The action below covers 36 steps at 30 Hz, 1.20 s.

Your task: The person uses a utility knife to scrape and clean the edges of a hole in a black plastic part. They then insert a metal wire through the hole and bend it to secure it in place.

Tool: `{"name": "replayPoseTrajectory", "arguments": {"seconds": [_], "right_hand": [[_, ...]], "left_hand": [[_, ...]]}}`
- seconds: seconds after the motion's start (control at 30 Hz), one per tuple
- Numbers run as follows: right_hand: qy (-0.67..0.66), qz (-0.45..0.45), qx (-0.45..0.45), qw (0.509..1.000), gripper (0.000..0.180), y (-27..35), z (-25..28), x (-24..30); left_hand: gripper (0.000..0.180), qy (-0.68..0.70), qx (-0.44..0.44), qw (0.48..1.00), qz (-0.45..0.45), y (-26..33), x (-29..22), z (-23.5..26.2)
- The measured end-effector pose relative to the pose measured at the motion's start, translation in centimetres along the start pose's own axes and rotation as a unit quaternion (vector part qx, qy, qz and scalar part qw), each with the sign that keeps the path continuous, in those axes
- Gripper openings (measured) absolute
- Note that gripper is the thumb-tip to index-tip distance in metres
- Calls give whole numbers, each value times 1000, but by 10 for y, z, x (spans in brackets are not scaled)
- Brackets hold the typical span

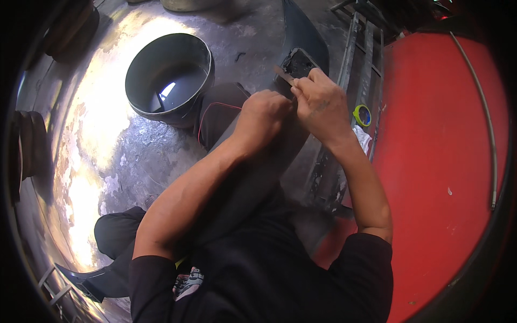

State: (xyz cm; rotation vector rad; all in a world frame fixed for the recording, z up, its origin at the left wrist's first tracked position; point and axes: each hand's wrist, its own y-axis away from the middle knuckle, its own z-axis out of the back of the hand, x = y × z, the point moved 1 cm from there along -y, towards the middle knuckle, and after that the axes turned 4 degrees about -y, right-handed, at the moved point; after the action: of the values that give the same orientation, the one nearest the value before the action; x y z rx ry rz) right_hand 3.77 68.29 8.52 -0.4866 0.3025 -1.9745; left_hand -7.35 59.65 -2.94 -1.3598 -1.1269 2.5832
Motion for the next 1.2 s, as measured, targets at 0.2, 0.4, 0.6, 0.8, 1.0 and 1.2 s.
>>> {"name": "replayPoseTrajectory", "arguments": {"seconds": [0.2, 0.4, 0.6, 0.8, 1.0, 1.2], "right_hand": [[10, 5, 2, 1000, 5, -13, -7, -7], [-3, -20, 14, 1000, 6, -3, 5, -4], [33, 27, -6, 999, 7, -27, -11, -9], [19, -7, 2, 1000, 5, -3, 3, -4], [48, 29, -15, 998, 6, -17, -5, -13], [38, 10, -8, 999, 10, -7, 0, -6]], "left_hand": [[8, -19, -1, 1000, 3, -3, 1, 1], [9, 8, 14, 1000, -3, 0, -3, -1], [8, -31, 7, 999, 2, -1, 0, -1], [8, 2, 17, 1000, -4, 1, -3, 3], [8, -31, 10, 999, 7, 0, -1, 1], [6, 0, 8, 1000, -20, 2, -3, 1]]}}
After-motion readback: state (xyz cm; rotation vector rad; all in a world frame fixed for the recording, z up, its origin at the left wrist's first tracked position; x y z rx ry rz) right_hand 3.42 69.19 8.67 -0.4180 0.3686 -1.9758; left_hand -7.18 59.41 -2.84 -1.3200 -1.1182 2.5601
